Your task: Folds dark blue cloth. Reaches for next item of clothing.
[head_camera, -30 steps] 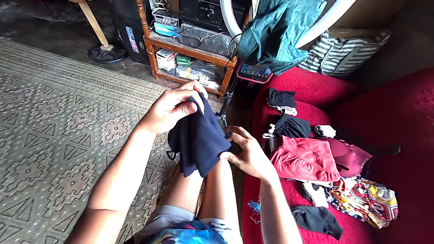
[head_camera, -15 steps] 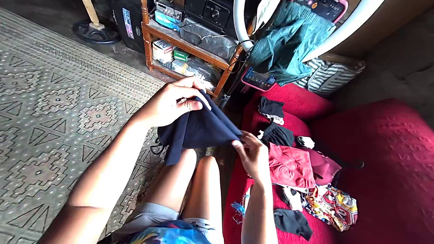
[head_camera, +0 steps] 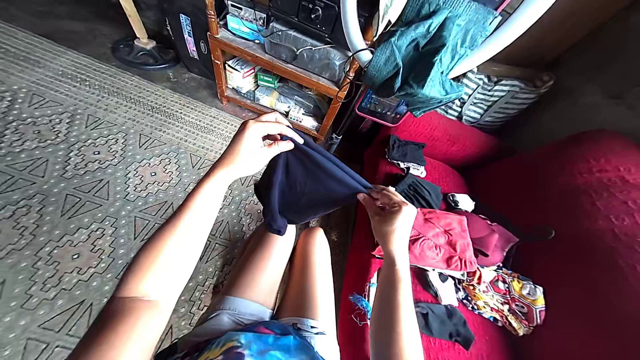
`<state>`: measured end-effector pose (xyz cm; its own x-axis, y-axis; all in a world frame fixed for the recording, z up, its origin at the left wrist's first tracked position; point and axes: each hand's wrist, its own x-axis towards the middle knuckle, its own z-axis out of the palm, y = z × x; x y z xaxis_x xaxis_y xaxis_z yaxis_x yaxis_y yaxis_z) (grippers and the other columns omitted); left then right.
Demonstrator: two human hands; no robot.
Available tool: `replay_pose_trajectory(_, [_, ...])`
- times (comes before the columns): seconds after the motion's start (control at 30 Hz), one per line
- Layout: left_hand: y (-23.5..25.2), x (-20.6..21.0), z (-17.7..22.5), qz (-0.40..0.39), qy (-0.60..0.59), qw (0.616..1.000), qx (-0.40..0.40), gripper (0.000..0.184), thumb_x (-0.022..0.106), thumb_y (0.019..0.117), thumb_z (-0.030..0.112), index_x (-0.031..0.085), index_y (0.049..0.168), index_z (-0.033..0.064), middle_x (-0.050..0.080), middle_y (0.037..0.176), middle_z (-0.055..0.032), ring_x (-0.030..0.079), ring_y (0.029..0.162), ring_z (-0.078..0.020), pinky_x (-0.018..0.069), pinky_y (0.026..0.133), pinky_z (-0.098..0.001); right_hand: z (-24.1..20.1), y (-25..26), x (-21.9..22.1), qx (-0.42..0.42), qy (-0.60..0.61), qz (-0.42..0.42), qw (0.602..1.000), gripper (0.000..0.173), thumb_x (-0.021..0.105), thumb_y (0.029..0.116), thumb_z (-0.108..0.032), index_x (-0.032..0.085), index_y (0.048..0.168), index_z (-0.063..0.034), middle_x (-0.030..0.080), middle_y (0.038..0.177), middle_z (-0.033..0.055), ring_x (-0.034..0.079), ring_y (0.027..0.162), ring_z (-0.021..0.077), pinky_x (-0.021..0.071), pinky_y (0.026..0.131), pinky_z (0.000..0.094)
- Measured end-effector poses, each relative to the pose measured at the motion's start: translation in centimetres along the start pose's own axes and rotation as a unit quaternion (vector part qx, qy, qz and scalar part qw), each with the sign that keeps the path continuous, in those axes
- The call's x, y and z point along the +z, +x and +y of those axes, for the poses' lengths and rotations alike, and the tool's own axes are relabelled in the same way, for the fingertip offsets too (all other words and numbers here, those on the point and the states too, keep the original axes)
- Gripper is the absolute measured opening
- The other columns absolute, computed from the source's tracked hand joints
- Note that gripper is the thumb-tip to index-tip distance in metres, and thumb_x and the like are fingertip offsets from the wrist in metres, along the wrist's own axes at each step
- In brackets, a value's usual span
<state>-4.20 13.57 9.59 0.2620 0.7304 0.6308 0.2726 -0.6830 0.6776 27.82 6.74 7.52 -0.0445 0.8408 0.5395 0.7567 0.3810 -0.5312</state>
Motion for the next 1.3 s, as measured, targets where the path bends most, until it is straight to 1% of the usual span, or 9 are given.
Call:
replay_pose_trajectory(0.1, [0.8,0.5,-0.9,-0.005,0.028,1.0,-0.009,0.016,0.067,0.0942,0.009,0.075,0.106,0.0018,0.068,0.108,-0.0101,0.066,0.093,-0.0069,0.0555,0.084,-0.0215,0.9,1.5,0.0,0.009,-0.02,-0.008,1.0,0.018,0.078,0.0903,-0.014,0.077,0.097,0.0022,0.074,0.11,0.0174,0.073,0.087,0.0245,0.0603,0.077,0.0412])
replay_pose_trajectory(0.33, [-0.2,0.6,0.1,-0.009,-0.042,0.999,0.0,0.015,0.07,0.092,0.005,0.073,0.104,-0.0015,0.066,0.11,-0.0073,0.066,0.097,-0.0036,0.0563,0.089,-0.0189,-0.7,0.2,-3.3,-0.054,-0.043,0.066,0.995,0.015,0.079,0.0882,-0.015,0.078,0.095,-0.0013,0.075,0.107,0.0149,0.073,0.091,0.0185,0.0587,0.082,0.0349])
replay_pose_trajectory(0.57, [-0.5,3.4,-0.8,-0.066,-0.027,0.997,-0.011,0.013,0.071,0.0914,0.006,0.075,0.102,0.0007,0.07,0.104,-0.0079,0.068,0.093,-0.0056,0.0573,0.086,-0.0209,1.5,0.0,-4.1,0.006,-0.053,0.027,0.998,0.017,0.078,0.0899,-0.013,0.075,0.097,0.0023,0.072,0.111,0.0179,0.072,0.09,0.0245,0.0597,0.082,0.0418])
replay_pose_trajectory(0.73, [1.1,5.6,-1.8,-0.066,-0.051,0.996,-0.043,0.026,0.069,0.0921,0.003,0.065,0.118,0.0002,0.072,0.102,-0.0061,0.07,0.088,-0.0063,0.0584,0.084,-0.0245,3.5,1.0,-3.5,0.069,-0.041,0.011,0.997,0.022,0.08,0.0882,-0.012,0.073,0.099,0.0051,0.072,0.107,0.0202,0.071,0.09,0.0301,0.0592,0.083,0.0473])
replay_pose_trajectory(0.9, [-1.3,5.4,2.8,-0.054,-0.047,0.997,-0.016,0.026,0.071,0.0898,0.002,0.067,0.115,-0.0002,0.072,0.108,-0.0059,0.07,0.097,-0.01,0.059,0.09,-0.0298,2.6,-2.5,-6.4,0.023,0.029,0.042,0.998,0.024,0.082,0.0846,-0.01,0.07,0.103,0.0002,0.072,0.1,0.0118,0.07,0.087,0.0168,0.0598,0.08,0.0369])
replay_pose_trajectory(1.0, [-6.6,4.9,6.1,-0.122,-0.055,0.991,0.014,0.021,0.072,0.0913,0.012,0.071,0.111,0.006,0.072,0.112,-0.0014,0.069,0.106,-0.0095,0.0585,0.096,-0.0328,0.9,-8.0,-10.1,0.006,0.067,-0.045,0.997,0.044,0.078,0.0841,-0.016,0.058,0.122,-0.0054,0.067,0.102,0.0017,0.065,0.091,0.0054,0.0579,0.084,0.0272])
replay_pose_trajectory(1.13, [-16.9,7.6,5.9,-0.248,-0.15,0.956,-0.045,0.015,0.069,0.0931,0.016,0.075,0.103,0.0069,0.074,0.106,-0.0032,0.069,0.104,-0.0069,0.0562,0.095,-0.0252,0.5,-17.2,-10.7,0.045,0.028,-0.227,0.973,0.028,0.076,0.0809,-0.018,0.076,0.109,-0.0116,0.074,0.099,0.0058,0.071,0.089,0.0189,0.0608,0.08,0.0408])
replay_pose_trajectory(1.2, [-21.7,9.6,4.9,-0.302,-0.169,0.933,-0.098,0.012,0.071,0.0886,0.007,0.075,0.099,0.0037,0.074,0.104,-0.0075,0.07,0.101,-0.0117,0.0563,0.094,-0.0278,0.3,-21.1,-9.5,0.141,0.017,-0.362,0.921,0.017,0.078,0.0819,-0.008,0.078,0.099,-0.007,0.075,0.098,0.0131,0.073,0.093,0.0314,0.0594,0.083,0.0543])
replay_pose_trajectory(1.3, [-25.8,11.1,4.3,-0.364,-0.159,0.907,-0.143,0.011,0.07,0.0867,0.002,0.075,0.097,0.0028,0.074,0.104,-0.0101,0.07,0.104,-0.0177,0.0549,0.097,-0.0321,0.4,-23.9,-7.6,0.307,-0.014,-0.556,0.772,0.021,0.067,0.0977,-0.018,0.077,0.113,-0.0068,0.074,0.108,0.0182,0.07,0.104,0.0375,0.0512,0.097,0.0602])
